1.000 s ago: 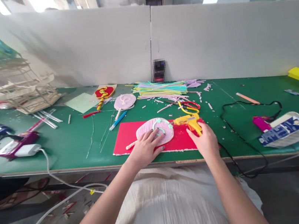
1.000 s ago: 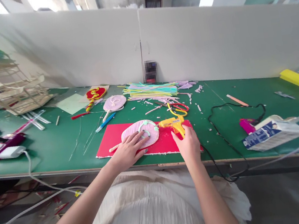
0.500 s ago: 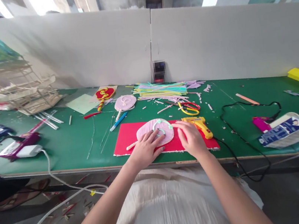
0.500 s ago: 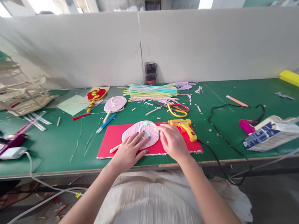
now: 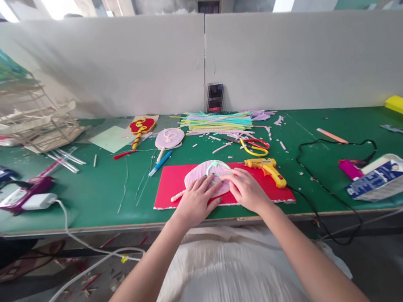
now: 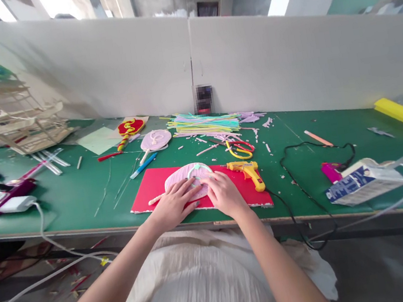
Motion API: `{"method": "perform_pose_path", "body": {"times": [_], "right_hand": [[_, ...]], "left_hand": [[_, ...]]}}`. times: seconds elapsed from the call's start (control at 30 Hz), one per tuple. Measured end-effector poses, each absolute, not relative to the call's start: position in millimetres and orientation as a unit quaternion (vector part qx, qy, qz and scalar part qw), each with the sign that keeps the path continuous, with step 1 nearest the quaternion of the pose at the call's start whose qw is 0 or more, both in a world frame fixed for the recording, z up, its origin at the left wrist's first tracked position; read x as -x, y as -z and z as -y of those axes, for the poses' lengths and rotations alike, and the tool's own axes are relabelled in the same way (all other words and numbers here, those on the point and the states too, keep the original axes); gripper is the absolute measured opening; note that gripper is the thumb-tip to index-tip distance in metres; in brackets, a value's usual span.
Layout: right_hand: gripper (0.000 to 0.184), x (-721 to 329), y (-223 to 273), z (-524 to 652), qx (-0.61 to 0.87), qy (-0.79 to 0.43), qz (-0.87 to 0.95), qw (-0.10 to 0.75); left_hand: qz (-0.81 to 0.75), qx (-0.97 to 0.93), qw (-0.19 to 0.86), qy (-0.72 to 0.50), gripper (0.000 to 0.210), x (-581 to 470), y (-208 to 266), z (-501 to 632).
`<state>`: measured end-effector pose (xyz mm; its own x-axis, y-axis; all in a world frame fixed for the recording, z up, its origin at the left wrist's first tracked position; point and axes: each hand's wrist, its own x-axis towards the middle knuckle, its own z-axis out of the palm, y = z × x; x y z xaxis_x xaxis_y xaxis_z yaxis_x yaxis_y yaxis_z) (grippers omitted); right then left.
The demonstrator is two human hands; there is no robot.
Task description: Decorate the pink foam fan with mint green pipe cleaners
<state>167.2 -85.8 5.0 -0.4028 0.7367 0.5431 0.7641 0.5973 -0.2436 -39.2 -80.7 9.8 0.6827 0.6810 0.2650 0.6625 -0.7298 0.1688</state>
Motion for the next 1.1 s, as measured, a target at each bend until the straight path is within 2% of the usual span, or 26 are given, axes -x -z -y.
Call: {"method": "perform_pose_path", "body": {"times": [0.57,1.1], "right_hand": [[0.036,-167.3,-3.6,85.3,0.452,0.0,0.827,0.334],[0.035,-168.3,-2.7,84.9,0.446,-0.006,0.827,0.342]], "left_hand": [[-0.364,-0.913,0.051,-0.175,0.047,39.8,-11.5,82.0],[-0.374,-0.913,0.059,-0.156,0.056,39.2,-10.9,80.5]]}}
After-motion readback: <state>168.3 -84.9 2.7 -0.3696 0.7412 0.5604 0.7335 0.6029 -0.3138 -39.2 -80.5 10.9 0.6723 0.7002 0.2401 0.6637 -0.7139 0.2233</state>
